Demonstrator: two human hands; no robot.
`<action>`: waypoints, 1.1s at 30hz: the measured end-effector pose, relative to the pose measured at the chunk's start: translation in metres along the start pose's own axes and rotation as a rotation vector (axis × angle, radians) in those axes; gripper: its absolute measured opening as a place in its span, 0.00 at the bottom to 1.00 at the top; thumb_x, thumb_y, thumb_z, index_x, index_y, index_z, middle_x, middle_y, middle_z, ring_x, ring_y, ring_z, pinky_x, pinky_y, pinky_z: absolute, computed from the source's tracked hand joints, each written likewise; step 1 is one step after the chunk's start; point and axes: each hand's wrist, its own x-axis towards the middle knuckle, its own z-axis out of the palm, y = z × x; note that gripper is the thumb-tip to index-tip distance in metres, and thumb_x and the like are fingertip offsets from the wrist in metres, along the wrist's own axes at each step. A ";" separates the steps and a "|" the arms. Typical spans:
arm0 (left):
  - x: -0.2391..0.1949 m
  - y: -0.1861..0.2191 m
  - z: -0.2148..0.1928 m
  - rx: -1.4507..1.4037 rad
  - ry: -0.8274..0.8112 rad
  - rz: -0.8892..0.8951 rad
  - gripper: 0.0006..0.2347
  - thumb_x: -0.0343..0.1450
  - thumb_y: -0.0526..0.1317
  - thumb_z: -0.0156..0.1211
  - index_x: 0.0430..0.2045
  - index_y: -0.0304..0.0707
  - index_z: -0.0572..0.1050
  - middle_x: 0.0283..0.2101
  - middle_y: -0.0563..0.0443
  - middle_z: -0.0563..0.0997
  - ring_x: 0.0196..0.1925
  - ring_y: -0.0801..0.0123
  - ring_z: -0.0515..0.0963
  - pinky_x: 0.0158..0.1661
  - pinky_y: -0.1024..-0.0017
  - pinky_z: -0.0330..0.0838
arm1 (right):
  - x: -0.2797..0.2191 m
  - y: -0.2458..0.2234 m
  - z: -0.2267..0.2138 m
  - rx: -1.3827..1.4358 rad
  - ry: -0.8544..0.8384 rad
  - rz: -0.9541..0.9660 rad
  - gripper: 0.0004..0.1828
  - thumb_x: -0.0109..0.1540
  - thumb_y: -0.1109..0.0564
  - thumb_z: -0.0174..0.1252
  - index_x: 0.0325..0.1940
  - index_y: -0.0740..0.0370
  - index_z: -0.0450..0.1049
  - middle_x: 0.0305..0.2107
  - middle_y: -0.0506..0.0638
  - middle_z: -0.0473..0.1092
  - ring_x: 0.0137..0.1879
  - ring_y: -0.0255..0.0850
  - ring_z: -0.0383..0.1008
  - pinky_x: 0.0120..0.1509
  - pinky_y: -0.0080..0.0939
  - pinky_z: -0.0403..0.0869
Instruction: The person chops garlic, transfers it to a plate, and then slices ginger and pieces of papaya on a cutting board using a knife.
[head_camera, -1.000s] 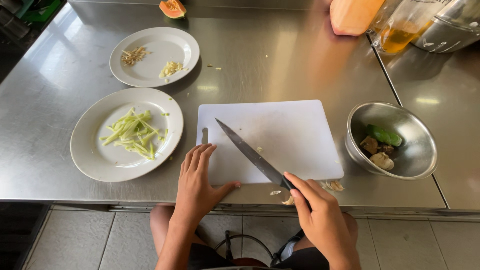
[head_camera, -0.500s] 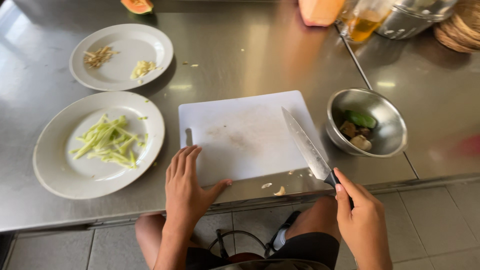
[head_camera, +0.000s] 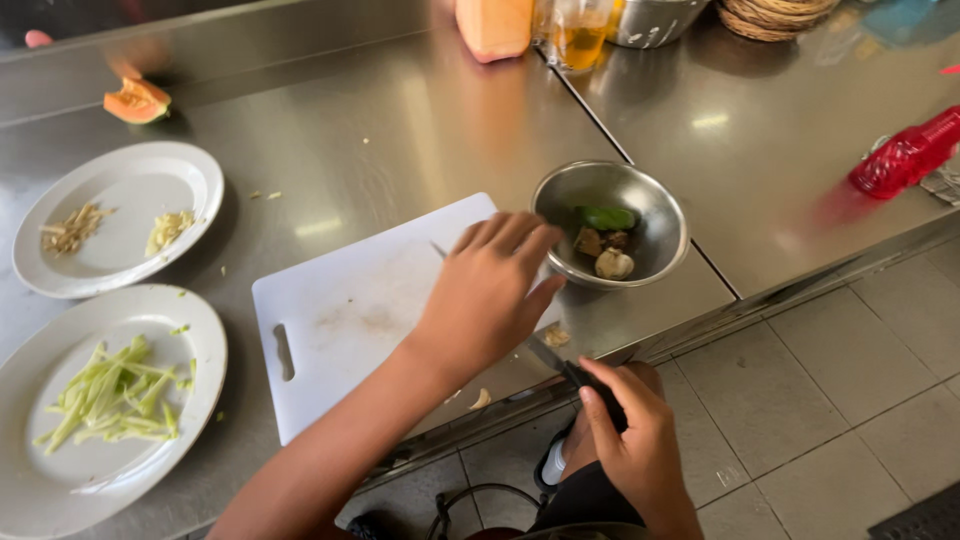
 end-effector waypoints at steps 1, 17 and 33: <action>0.018 -0.001 0.016 -0.018 -0.079 0.006 0.16 0.67 0.38 0.68 0.46 0.32 0.74 0.47 0.43 0.78 0.53 0.52 0.77 0.54 0.57 0.70 | -0.001 0.001 0.000 -0.001 0.010 0.006 0.16 0.64 0.61 0.58 0.56 0.68 0.76 0.41 0.56 0.79 0.47 0.40 0.81 0.51 0.37 0.76; 0.119 -0.063 0.167 0.151 -0.643 0.414 0.06 0.67 0.33 0.65 0.33 0.47 0.83 0.42 0.48 0.80 0.46 0.58 0.83 0.40 0.60 0.78 | -0.005 0.034 0.004 0.140 0.009 0.020 0.15 0.61 0.64 0.62 0.52 0.67 0.76 0.32 0.52 0.77 0.35 0.39 0.78 0.37 0.34 0.75; 0.124 -0.071 0.181 0.572 -0.488 0.698 0.05 0.63 0.38 0.64 0.29 0.51 0.82 0.44 0.55 0.79 0.48 0.64 0.81 0.31 0.67 0.75 | 0.000 0.036 0.005 0.083 0.004 0.028 0.14 0.61 0.61 0.62 0.51 0.66 0.77 0.36 0.53 0.79 0.39 0.41 0.80 0.41 0.35 0.76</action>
